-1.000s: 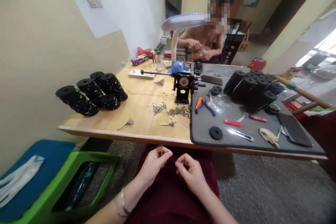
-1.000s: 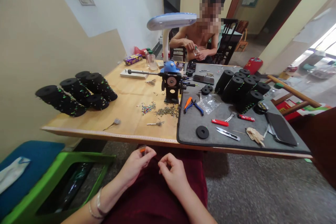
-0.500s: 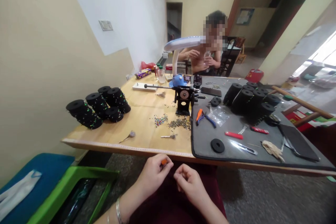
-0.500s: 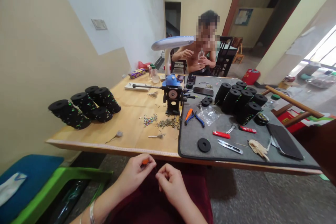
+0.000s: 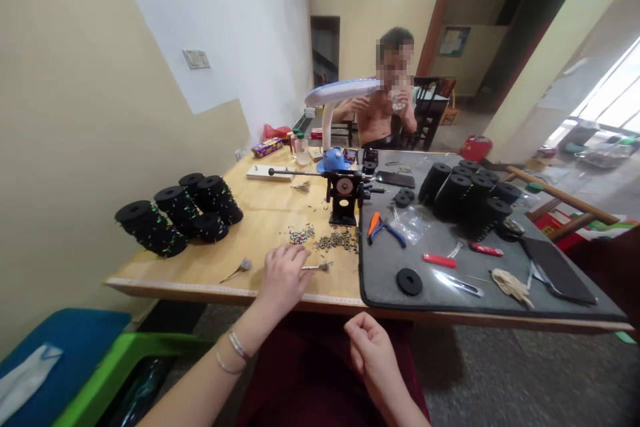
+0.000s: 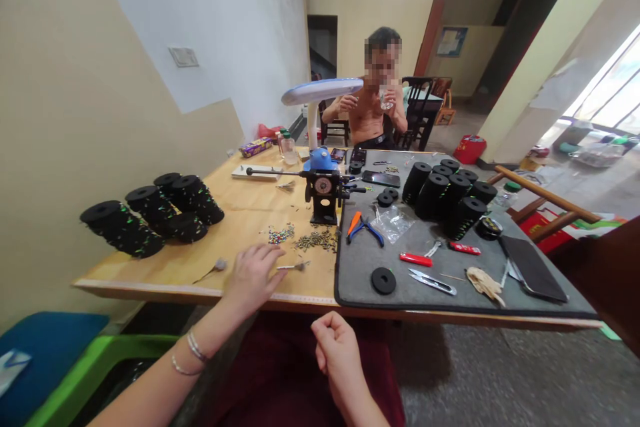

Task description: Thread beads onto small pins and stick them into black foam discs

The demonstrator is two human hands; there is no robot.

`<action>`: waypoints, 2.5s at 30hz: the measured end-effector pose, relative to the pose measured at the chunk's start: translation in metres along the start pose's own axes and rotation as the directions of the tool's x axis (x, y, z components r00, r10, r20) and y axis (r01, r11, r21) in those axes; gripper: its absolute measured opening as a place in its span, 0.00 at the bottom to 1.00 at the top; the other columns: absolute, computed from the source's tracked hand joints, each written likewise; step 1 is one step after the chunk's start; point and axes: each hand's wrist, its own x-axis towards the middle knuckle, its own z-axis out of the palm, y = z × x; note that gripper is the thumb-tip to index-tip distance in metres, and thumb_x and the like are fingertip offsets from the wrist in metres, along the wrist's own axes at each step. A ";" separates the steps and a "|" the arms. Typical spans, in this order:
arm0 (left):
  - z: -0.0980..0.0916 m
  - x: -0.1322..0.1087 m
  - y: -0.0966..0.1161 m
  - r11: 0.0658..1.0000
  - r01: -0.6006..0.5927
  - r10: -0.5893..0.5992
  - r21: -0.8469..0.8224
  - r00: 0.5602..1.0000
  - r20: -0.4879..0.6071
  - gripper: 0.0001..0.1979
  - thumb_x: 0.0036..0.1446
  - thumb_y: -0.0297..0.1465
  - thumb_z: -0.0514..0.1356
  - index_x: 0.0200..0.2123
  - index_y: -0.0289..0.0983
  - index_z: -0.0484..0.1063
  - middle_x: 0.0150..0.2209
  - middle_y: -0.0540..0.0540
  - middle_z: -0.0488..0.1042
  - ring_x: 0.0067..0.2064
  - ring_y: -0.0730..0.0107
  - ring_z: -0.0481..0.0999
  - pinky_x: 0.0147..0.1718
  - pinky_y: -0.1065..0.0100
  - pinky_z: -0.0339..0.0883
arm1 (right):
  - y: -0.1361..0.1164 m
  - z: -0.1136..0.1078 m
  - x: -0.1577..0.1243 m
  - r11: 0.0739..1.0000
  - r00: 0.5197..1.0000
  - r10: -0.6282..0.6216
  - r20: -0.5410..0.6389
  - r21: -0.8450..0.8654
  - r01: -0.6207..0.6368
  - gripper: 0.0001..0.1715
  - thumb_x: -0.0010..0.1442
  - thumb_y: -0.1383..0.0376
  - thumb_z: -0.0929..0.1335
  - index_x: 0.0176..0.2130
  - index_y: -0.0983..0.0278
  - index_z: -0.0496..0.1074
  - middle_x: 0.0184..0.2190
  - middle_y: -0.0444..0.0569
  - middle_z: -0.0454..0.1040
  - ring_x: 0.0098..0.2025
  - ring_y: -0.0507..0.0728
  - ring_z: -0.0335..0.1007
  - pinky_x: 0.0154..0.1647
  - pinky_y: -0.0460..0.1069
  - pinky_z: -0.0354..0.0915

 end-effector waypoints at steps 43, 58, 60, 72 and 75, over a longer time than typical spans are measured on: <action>0.030 -0.097 0.067 -0.091 0.663 -0.132 -0.743 0.731 0.669 0.13 0.50 0.37 0.63 0.28 0.36 0.64 0.22 0.51 0.70 0.24 0.73 0.70 0.25 0.70 0.64 | -0.002 0.010 -0.013 0.967 1.000 0.011 0.018 -0.256 -0.006 0.20 0.50 0.51 0.70 0.26 0.64 0.64 0.11 0.37 0.65 0.11 0.45 0.52 0.12 0.40 0.47; 0.032 -0.096 0.065 -0.072 0.660 -0.105 -0.748 0.740 0.664 0.12 0.51 0.37 0.62 0.28 0.35 0.64 0.22 0.50 0.71 0.23 0.74 0.69 0.23 0.71 0.62 | -0.003 0.010 -0.011 0.973 0.999 0.034 0.001 -0.229 -0.032 0.22 0.48 0.50 0.71 0.26 0.64 0.65 0.09 0.36 0.63 0.10 0.45 0.50 0.11 0.40 0.46; 0.032 -0.096 0.065 -0.073 0.662 -0.103 -0.746 0.739 0.666 0.12 0.51 0.37 0.63 0.28 0.35 0.64 0.22 0.50 0.71 0.23 0.74 0.69 0.23 0.72 0.62 | -0.004 0.009 -0.011 0.970 0.999 0.041 -0.002 -0.241 -0.040 0.22 0.48 0.49 0.71 0.26 0.65 0.66 0.08 0.36 0.63 0.10 0.45 0.50 0.10 0.40 0.46; 0.033 -0.097 0.066 -0.079 0.660 -0.103 -0.748 0.741 0.664 0.13 0.52 0.38 0.62 0.28 0.35 0.64 0.21 0.51 0.70 0.22 0.75 0.68 0.22 0.72 0.61 | -0.003 0.010 -0.010 0.973 1.000 0.017 0.022 -0.233 -0.011 0.22 0.48 0.50 0.71 0.25 0.64 0.64 0.09 0.37 0.64 0.10 0.45 0.51 0.11 0.40 0.45; 0.031 -0.095 0.067 -0.154 0.671 -0.118 -0.725 0.716 0.688 0.13 0.49 0.37 0.65 0.29 0.35 0.65 0.23 0.51 0.70 0.25 0.75 0.70 0.24 0.73 0.62 | -0.002 0.010 -0.010 0.977 1.000 0.025 0.007 -0.213 -0.023 0.22 0.48 0.49 0.71 0.25 0.63 0.64 0.08 0.36 0.62 0.10 0.45 0.48 0.11 0.40 0.44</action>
